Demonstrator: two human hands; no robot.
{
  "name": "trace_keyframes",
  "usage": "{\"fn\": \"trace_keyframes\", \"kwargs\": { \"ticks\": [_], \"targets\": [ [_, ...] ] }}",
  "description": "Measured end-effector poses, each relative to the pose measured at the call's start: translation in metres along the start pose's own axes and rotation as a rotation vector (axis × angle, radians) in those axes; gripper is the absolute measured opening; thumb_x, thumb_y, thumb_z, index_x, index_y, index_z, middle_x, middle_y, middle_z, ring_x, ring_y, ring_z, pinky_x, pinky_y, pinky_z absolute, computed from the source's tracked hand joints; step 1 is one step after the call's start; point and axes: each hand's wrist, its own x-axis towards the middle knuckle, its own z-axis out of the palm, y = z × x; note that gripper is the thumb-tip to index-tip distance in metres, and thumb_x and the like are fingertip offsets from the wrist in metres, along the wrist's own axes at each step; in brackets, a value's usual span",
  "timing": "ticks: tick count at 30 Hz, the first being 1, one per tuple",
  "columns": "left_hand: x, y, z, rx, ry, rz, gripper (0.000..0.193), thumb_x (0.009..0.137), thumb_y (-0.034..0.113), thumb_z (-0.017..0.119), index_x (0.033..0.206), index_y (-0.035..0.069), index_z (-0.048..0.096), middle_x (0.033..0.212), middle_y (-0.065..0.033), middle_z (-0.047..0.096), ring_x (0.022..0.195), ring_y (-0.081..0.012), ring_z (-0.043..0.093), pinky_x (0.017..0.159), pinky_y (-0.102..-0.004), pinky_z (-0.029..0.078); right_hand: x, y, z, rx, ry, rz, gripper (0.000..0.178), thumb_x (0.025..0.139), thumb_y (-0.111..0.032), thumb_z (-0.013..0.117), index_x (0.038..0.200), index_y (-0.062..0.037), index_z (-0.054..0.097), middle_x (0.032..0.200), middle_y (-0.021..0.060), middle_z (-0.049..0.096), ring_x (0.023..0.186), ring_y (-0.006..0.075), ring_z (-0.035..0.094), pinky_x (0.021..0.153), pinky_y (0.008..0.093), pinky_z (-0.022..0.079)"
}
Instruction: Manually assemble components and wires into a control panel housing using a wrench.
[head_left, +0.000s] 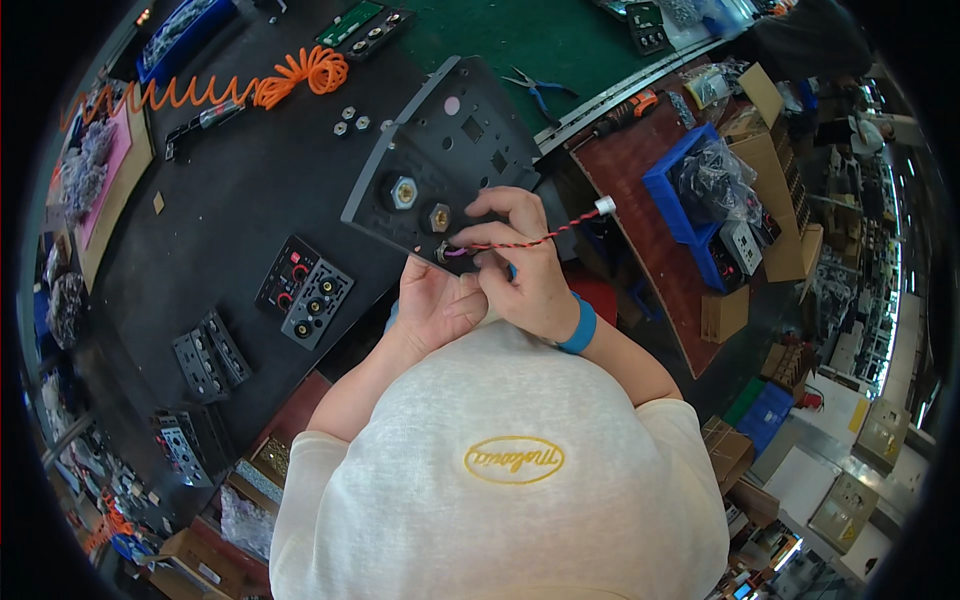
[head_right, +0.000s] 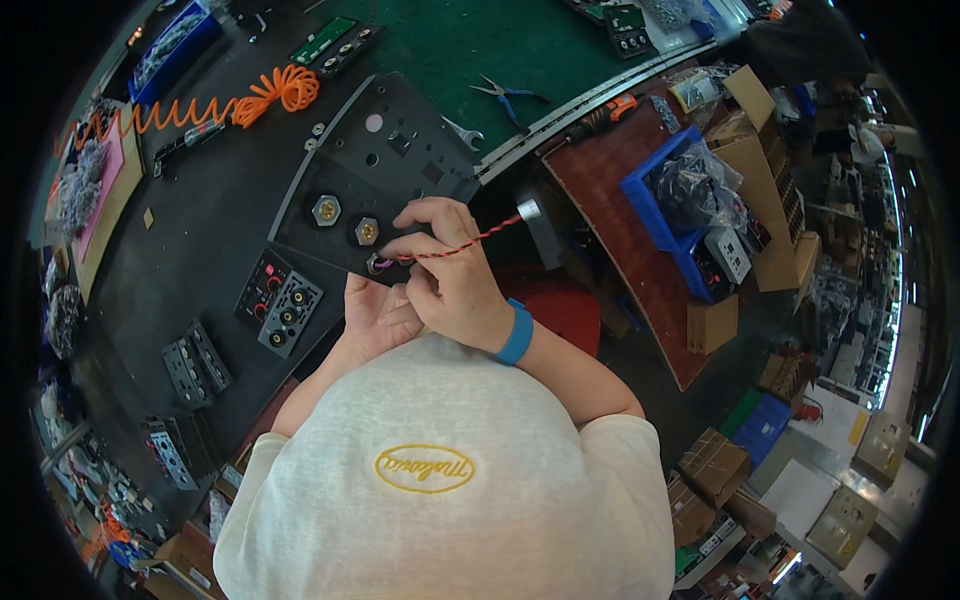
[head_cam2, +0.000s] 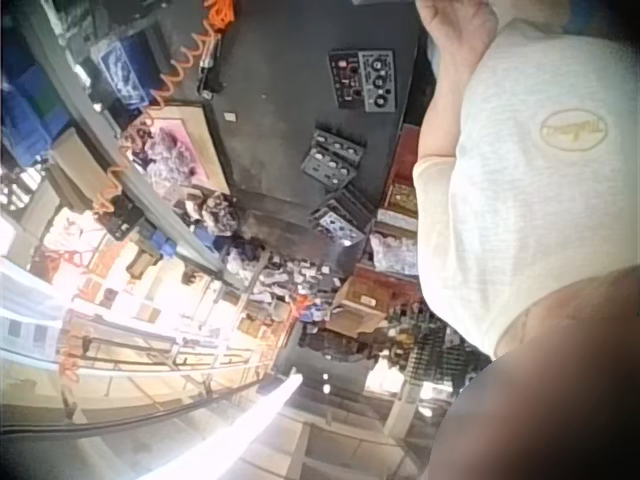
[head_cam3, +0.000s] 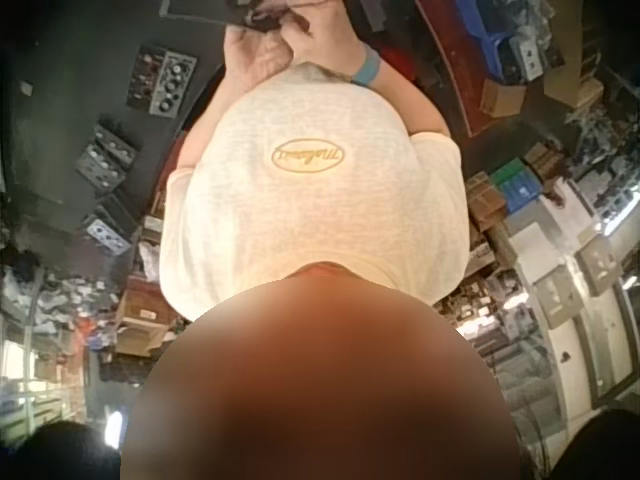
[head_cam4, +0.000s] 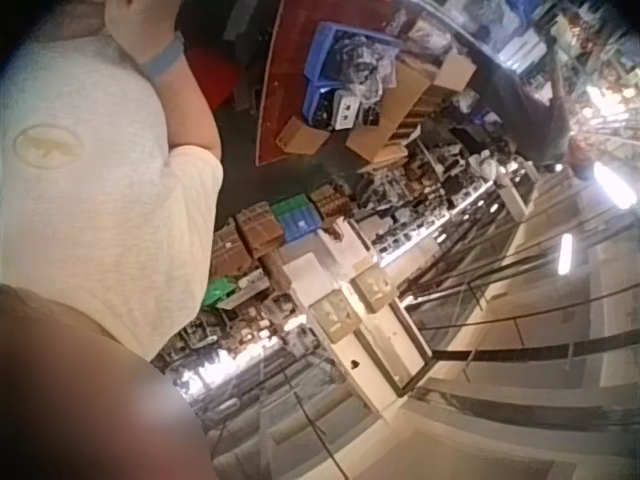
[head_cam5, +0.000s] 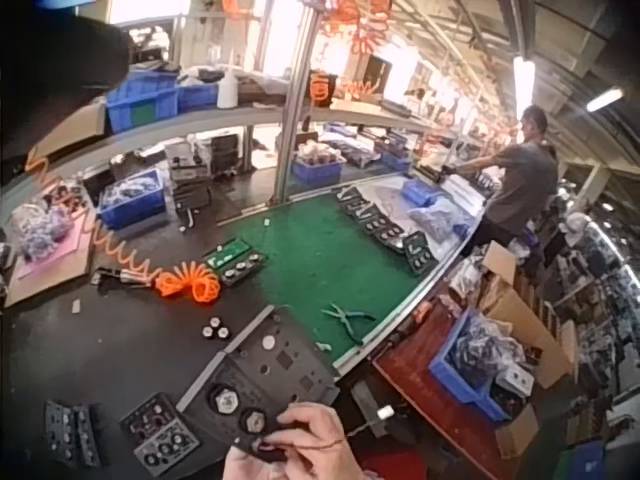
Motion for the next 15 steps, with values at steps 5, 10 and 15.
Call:
{"fn": "trace_keyframes", "kwargs": {
  "ticks": [5, 10, 15],
  "targets": [
    [0.004, 0.010, 0.001, -0.002, 0.050, -0.020, 0.041, 0.085, 0.041, 0.051, 0.114, 0.011, 0.054, 0.105, -0.0037, 0.057, 0.079, -0.0147, 0.056, 0.041, -0.0210, 0.035, 0.005, -0.002, 0.001, -0.034, 0.038, -0.004, 0.027, 0.058, 0.009, 0.053, 0.081, -0.0030, 0.062, 0.104, 0.0114, 0.051, 0.104, 0.0305, 0.045, 0.085, 0.0383, 0.039],
    [0.009, 0.011, 0.009, 0.032, 0.027, -0.064, 0.041, 0.085, 0.041, 0.051, 0.113, 0.011, 0.054, 0.104, -0.0044, 0.058, 0.077, -0.0142, 0.056, 0.041, -0.0210, 0.035, 0.006, 0.001, -0.003, -0.043, 0.033, 0.027, 0.029, 0.059, 0.009, 0.053, 0.084, -0.0033, 0.062, 0.105, 0.0119, 0.051, 0.103, 0.0302, 0.046, 0.086, 0.0374, 0.040],
    [0.001, 0.017, 0.001, 0.075, 0.089, -0.055, 0.043, 0.083, 0.046, 0.049, 0.110, 0.013, 0.054, 0.102, -0.0042, 0.060, 0.057, -0.0122, 0.051, 0.041, -0.0231, 0.036, 0.006, -0.002, 0.000, -0.036, 0.053, 0.000, 0.031, 0.061, 0.008, 0.054, 0.088, -0.0047, 0.062, 0.104, 0.0123, 0.051, 0.101, 0.0305, 0.046, 0.086, 0.0379, 0.040]
  ]
}}
